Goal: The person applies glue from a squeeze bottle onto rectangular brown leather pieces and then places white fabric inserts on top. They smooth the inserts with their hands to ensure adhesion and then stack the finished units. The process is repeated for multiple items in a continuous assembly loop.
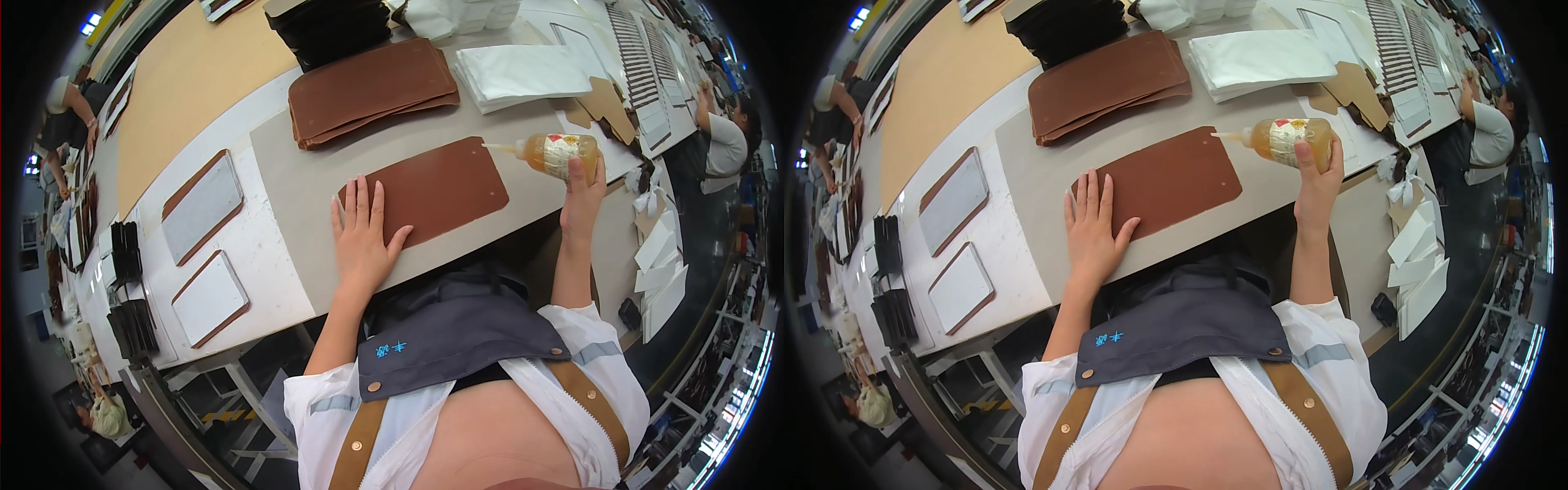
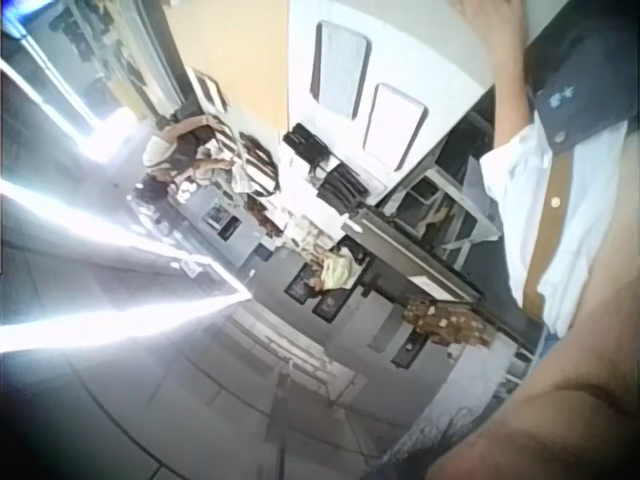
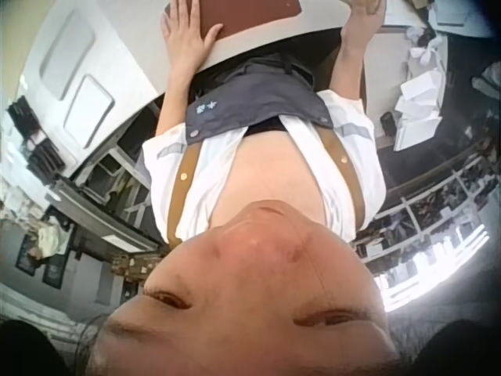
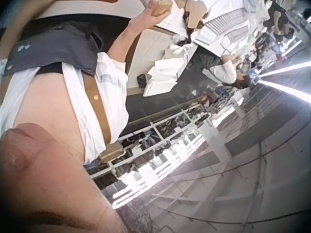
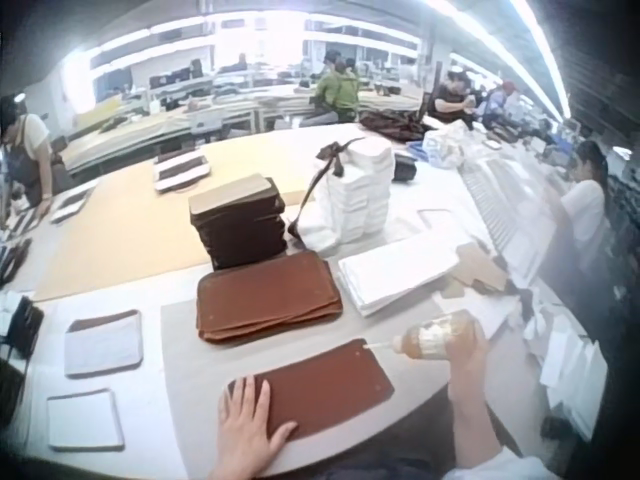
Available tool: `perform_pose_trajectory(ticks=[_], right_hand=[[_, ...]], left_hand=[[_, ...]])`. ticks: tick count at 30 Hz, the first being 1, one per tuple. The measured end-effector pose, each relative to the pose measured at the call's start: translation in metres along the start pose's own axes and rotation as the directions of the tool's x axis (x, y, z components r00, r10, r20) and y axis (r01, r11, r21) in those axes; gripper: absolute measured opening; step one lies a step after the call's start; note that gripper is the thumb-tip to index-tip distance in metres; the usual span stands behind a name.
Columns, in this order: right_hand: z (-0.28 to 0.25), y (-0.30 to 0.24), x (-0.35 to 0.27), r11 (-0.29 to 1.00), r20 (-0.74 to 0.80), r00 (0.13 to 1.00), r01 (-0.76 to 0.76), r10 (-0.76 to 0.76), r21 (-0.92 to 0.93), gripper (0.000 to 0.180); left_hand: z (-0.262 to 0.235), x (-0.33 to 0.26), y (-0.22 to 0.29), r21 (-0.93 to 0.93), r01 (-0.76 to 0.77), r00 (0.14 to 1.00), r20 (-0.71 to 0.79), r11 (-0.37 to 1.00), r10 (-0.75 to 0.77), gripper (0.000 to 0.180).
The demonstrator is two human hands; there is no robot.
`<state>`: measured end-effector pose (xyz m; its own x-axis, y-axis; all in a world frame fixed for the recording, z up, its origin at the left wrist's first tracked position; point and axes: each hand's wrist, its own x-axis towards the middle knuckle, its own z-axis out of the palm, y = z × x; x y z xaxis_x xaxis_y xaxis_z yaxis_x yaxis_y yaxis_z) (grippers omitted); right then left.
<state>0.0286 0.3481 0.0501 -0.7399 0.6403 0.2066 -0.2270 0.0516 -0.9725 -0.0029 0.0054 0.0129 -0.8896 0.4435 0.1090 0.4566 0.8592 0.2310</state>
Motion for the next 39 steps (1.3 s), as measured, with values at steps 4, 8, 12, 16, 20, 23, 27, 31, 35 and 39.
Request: perform_pose_trajectory(ticks=[4,8,12,16,20,23,27,31,35,39], right_hand=[[0.001,0.0,0.001,0.987,-0.001,0.995,-0.098,0.099,0.131,0.051],[-0.003,0.003,0.004,0.973,0.02,0.988,-0.152,0.151,0.173,0.051],[0.0,0.005,-0.005,0.986,-0.052,0.992,-0.111,0.118,0.128,0.051],[0.001,0.011,-0.009,0.998,-0.093,0.995,-0.043,0.046,0.039,0.049],[0.004,0.014,-0.01,1.0,-0.118,0.993,0.01,-0.012,-0.012,0.046],[0.003,0.016,-0.01,1.0,-0.124,0.992,-0.001,0.003,0.01,0.044],[0.005,0.013,-0.011,0.997,-0.124,0.991,-0.045,0.053,0.068,0.042],[0.006,0.014,-0.012,0.999,-0.133,0.991,-0.018,0.023,0.042,0.043],[0.004,0.02,-0.013,0.998,-0.132,0.99,0.049,-0.052,-0.027,0.044],[0.006,0.022,-0.014,0.987,-0.138,0.981,0.121,-0.135,-0.102,0.036]], left_hand=[[-0.001,-0.001,0.0,-0.004,-0.012,1.0,0.01,1.0,0.012,0.081],[-0.001,0.001,0.0,0.001,-0.017,1.0,0.011,1.0,0.017,0.082],[-0.003,0.0,0.0,-0.041,-0.009,1.0,0.016,0.999,0.01,0.078],[-0.001,-0.002,-0.004,-0.182,-0.019,0.997,-0.08,0.983,0.004,0.069],[-0.004,-0.01,-0.011,-0.326,0.011,0.968,-0.232,0.945,-0.092,0.056],[-0.008,-0.021,-0.016,-0.35,0.064,0.936,-0.304,0.934,-0.178,0.045],[-0.015,-0.042,-0.021,-0.334,0.125,0.916,-0.322,0.934,-0.238,0.04],[-0.012,-0.058,-0.016,-0.301,0.133,0.922,-0.312,0.944,-0.229,0.033],[-0.006,-0.062,-0.014,-0.339,0.108,0.886,-0.393,0.935,-0.245,0.019],[-0.001,-0.066,-0.019,-0.395,0.121,0.862,-0.413,0.911,-0.293,0.011]])
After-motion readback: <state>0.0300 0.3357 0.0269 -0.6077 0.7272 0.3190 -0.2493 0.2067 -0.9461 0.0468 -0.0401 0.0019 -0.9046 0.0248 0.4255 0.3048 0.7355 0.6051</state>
